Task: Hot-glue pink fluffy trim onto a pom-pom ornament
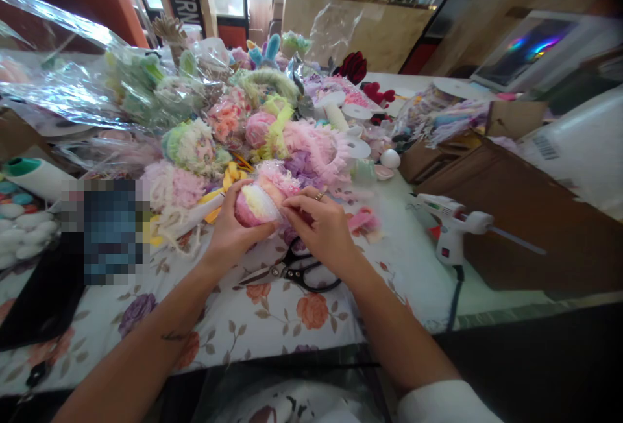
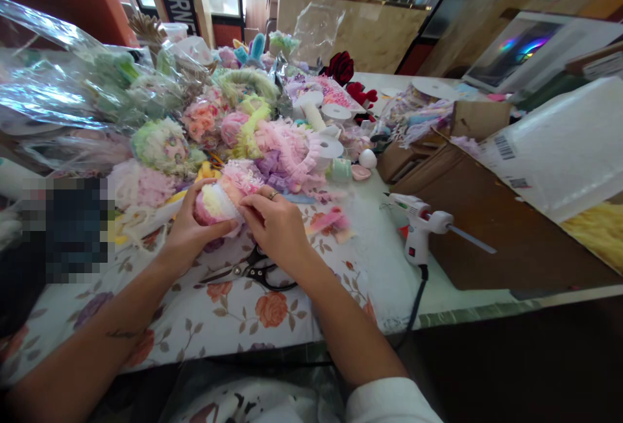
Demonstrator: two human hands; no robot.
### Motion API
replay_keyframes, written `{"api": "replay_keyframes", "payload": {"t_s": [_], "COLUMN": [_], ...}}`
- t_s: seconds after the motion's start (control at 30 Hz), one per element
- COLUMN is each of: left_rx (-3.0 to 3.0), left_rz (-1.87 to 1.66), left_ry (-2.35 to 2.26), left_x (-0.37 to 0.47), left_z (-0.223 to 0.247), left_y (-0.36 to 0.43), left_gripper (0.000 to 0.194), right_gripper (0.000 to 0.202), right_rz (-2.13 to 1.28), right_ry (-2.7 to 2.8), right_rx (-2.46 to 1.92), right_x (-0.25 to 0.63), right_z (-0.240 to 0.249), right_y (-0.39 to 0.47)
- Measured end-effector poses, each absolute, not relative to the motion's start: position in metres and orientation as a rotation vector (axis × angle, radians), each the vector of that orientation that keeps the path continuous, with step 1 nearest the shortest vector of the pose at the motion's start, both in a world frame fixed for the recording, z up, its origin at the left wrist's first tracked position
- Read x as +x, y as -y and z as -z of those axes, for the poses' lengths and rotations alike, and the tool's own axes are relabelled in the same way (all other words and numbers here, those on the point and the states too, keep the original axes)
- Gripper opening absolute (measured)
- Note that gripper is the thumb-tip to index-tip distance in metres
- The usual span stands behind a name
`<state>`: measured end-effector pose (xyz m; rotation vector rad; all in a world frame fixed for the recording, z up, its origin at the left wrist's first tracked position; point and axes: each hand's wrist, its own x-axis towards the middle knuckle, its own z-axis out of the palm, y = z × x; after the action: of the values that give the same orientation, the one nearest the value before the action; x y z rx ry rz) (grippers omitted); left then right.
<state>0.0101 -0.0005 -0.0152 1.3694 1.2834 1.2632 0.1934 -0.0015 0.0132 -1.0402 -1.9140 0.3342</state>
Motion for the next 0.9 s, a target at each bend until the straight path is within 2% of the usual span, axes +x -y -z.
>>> {"api": "replay_keyframes", "payload": {"t_s": [0.6, 0.9], "left_rx": [1.404, 1.478], "left_rz": [-1.308, -1.310], "left_ry": [-1.333, -1.345], "left_x": [0.0103, 0.0110], "left_z": [0.0149, 0.0097], "left_y": [-0.0005, 0.0003], "left_gripper": [0.079, 0.077], "right_gripper": [0.016, 0.008], "right_rz": [-0.216, -0.347], "right_ry": [1.916, 1.824], "right_rx": [-1.066, -1.121], "right_x": [0.1861, 0.1868], "right_z": [-0.0095, -0.0152], "right_y": [0.0012, 0.0029]}}
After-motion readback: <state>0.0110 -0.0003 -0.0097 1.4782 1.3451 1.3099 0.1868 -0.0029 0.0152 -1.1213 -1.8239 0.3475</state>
